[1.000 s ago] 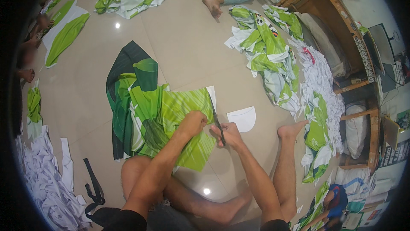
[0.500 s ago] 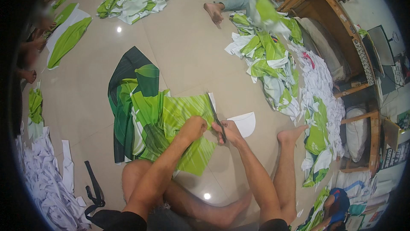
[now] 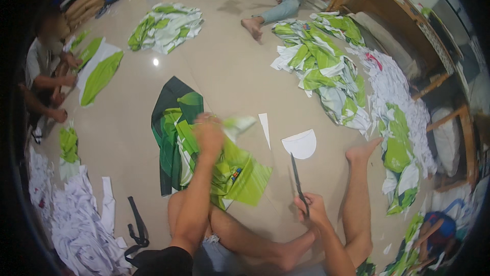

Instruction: The person sits on the floor and uses scissors to cut green and white patterned fabric pieces. They repeatedly pick up fabric, align it, cut along the edges, and place the cut pieces aside. Other people are visible in the background performing similar tasks.

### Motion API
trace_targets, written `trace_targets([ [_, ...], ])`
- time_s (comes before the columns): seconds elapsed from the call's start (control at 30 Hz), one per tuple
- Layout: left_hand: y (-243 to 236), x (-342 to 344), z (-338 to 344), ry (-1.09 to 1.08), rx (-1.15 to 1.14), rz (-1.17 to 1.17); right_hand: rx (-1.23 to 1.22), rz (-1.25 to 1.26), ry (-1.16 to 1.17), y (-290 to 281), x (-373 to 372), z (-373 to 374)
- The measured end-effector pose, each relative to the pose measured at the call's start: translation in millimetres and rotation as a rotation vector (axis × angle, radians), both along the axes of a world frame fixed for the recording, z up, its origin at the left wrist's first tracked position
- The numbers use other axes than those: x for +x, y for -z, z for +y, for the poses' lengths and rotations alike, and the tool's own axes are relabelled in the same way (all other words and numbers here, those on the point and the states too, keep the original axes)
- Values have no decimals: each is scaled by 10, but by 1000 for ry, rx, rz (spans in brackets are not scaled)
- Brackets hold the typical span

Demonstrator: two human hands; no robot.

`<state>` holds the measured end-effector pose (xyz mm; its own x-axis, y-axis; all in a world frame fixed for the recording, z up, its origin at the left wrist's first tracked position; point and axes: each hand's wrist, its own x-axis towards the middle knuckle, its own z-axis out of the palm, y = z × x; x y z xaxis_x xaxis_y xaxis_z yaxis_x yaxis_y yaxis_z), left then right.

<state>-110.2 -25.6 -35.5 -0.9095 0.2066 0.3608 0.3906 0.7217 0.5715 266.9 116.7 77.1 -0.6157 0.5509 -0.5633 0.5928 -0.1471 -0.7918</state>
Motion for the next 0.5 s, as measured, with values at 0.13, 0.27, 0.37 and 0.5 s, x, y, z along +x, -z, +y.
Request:
trace_targets([
  [0.13,-528,-302,-724,-294,-43,-59,-45,60,110,-65,874,-148],
  [0.27,-419,-22,-777,-32,-171,-550,-136,99,148,-185,1101,-389],
  [0.37,-382,236,-639,238,-412,-694,-141,160,184,-270,1112,-492],
  [0.5,-58,116,-761,553,-606,-430,22,203,18,-20,1022,-489],
])
